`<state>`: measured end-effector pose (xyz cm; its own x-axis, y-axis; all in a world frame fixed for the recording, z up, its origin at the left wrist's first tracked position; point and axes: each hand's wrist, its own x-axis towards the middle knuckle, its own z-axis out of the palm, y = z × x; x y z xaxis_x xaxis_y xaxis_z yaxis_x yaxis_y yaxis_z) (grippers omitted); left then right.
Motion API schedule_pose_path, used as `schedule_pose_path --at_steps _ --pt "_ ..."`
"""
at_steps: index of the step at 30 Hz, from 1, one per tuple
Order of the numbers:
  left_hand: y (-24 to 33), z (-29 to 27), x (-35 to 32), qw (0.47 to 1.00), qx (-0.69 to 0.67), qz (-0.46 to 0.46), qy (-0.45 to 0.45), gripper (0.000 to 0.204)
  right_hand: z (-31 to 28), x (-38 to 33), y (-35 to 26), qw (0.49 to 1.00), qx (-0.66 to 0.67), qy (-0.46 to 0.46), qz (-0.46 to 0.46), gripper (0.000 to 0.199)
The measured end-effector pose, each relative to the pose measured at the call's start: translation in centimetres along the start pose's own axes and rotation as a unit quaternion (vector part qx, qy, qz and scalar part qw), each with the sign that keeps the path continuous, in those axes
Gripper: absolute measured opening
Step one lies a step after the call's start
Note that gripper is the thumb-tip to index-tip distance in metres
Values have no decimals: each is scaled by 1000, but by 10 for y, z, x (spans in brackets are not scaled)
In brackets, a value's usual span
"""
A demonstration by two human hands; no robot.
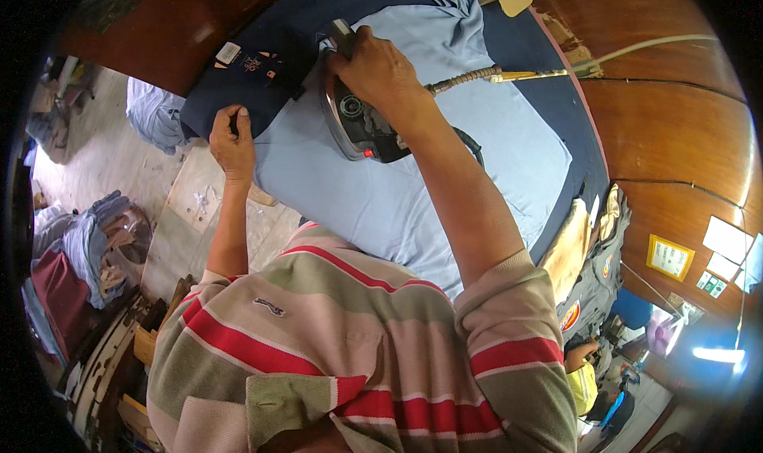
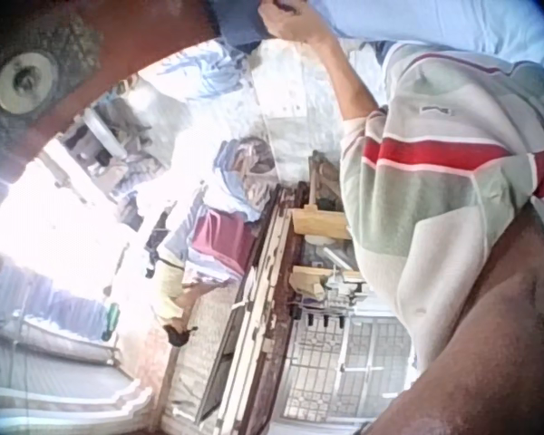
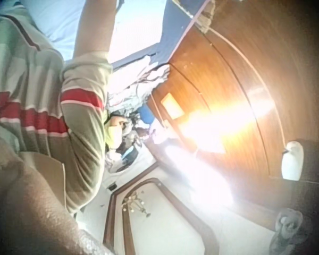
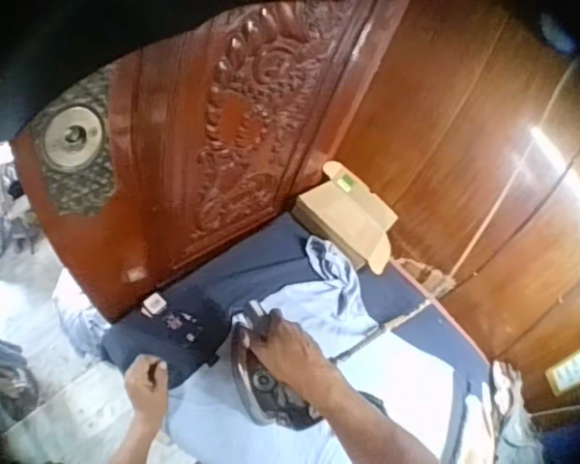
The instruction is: The person irons a blue button-down shirt on a padded table, using a hand-held iron to press the sleeves and the main body panels of the garment.
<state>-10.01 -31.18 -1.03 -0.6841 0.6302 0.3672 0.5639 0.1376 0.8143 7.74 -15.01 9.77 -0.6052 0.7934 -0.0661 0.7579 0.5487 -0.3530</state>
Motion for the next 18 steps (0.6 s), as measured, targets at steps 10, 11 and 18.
schedule_pose_path --at_steps 10,11,18 --pt "-6 3 3 1000 -8 19 15 11 -28 -37 -12 998 47 -17 35 45" --pt "-7 4 2 1000 -16 16 8 11 -43 -59 -20 994 76 -30 75 44" --pt "-7 0 0 998 -45 -25 -33 11 -80 -179 8 970 92 -136 179 45"
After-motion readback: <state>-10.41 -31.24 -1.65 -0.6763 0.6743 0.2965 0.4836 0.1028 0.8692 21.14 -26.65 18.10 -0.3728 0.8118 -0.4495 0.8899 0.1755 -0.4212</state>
